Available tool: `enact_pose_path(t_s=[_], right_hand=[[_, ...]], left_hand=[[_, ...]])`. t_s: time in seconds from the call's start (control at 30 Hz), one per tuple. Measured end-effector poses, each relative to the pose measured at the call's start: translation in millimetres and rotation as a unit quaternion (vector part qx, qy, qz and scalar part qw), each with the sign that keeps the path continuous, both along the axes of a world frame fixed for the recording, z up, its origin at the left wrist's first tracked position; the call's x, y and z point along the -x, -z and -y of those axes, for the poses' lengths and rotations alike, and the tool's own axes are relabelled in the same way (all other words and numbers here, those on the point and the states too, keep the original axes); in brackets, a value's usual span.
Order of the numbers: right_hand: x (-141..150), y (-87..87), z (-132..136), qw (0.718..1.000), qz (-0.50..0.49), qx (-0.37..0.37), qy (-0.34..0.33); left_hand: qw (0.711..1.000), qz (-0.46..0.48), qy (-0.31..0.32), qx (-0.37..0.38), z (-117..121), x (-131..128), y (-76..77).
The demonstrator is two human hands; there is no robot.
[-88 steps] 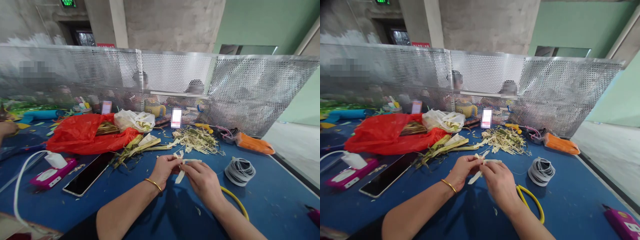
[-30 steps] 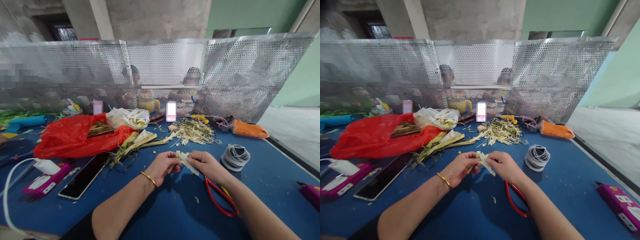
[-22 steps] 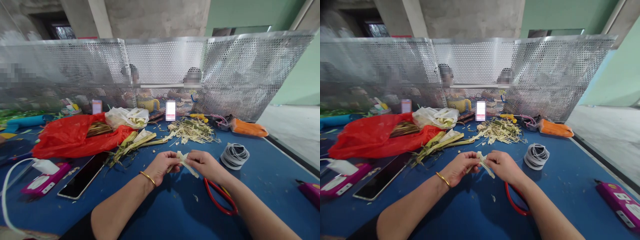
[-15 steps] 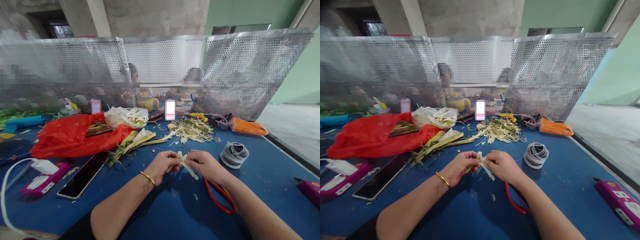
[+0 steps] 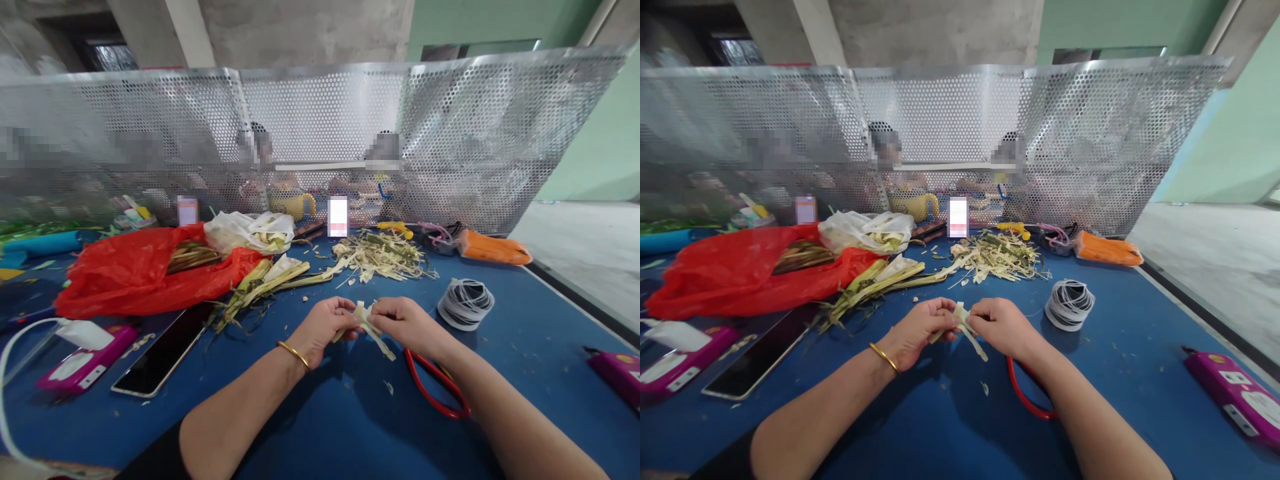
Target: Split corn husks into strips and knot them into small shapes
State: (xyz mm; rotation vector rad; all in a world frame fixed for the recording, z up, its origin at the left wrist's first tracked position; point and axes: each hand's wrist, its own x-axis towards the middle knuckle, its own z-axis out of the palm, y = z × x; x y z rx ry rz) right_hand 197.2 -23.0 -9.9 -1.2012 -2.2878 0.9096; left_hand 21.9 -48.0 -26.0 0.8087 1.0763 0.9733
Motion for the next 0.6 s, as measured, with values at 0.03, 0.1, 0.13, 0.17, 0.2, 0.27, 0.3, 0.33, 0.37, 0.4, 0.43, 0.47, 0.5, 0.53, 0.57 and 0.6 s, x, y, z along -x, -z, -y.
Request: enact_pose_path(t_s=[0.03, 0.1, 0.13, 0.17, 0.2, 0.27, 0.3, 0.33, 0.37, 0.4, 0.43, 0.47, 0.5, 0.53, 0.57, 0.6], right_hand=[[-0.1, -0.1, -0.1, 1.000, 0.001, -0.006, 0.003], [-0.5, 0.1, -0.2, 1.000, 0.004, -0.021, 0.011], [-0.6, 0.2, -0.2, 0.999, 0.005, -0.028, 0.014], [-0.7, 0.2, -0.1, 0.999, 0.007, -0.034, 0.014], [-0.6, 0.1, 0.2, 0.999, 0.010, -0.040, 0.011], [-0.2, -0.4, 1.2, 0.999, 0.016, -0.048, 0.002], [0.1, -0.8, 1.9, 0.998, 0.019, -0.052, -0.001], [0.3, -1.2, 2.6, 0.998, 0.023, -0.056, -0.003], [0.6, -1.7, 3.3, 0.998, 0.027, -0.060, -0.004], [0.8, -2.2, 4.0, 0.997, 0.033, -0.064, -0.005], [1.0, -2.6, 4.5, 0.997, 0.039, -0.067, -0.008], [1.1, -3.0, 5.0, 0.996, 0.046, -0.070, -0.009], [1.3, -3.1, 5.3, 0.996, 0.052, -0.072, -0.010], [1.4, -3.1, 5.5, 0.996, 0.058, -0.073, -0.008], [1.6, -3.0, 5.6, 0.996, 0.061, -0.072, -0.004], [1.7, -2.7, 5.5, 0.996, 0.063, -0.067, 0.001]], left_hand=[[1.000, -0.003, 0.002, -0.001, 0.0, 0.0, 0.2], [1.000, -0.009, 0.006, -0.002, -0.1, 0.0, 0.7], [1.000, -0.011, 0.009, -0.003, -0.2, 0.0, 0.9], [1.000, -0.011, 0.012, -0.004, -0.3, -0.1, 1.2], [1.000, -0.010, 0.015, -0.004, -0.3, -0.1, 1.6], [1.000, -0.008, 0.023, -0.007, -0.2, -0.3, 2.2], [1.000, -0.009, 0.027, -0.009, 0.0, -0.5, 2.4], [0.999, -0.012, 0.030, -0.010, 0.3, -0.8, 2.5], [0.999, -0.016, 0.033, -0.011, 0.7, -1.1, 2.4], [0.999, -0.020, 0.034, -0.013, 1.2, -1.5, 2.1], [0.999, -0.024, 0.036, -0.014, 1.7, -1.9, 1.6], [0.999, -0.027, 0.038, -0.017, 2.3, -2.4, 0.9], [0.998, -0.031, 0.042, -0.021, 2.9, -2.9, 0.2], [0.998, -0.034, 0.047, -0.026, 3.5, -3.3, -0.6], [0.997, -0.037, 0.052, -0.032, 4.0, -3.8, -1.4], [0.997, -0.040, 0.057, -0.037, 4.4, -4.2, -2.1]])
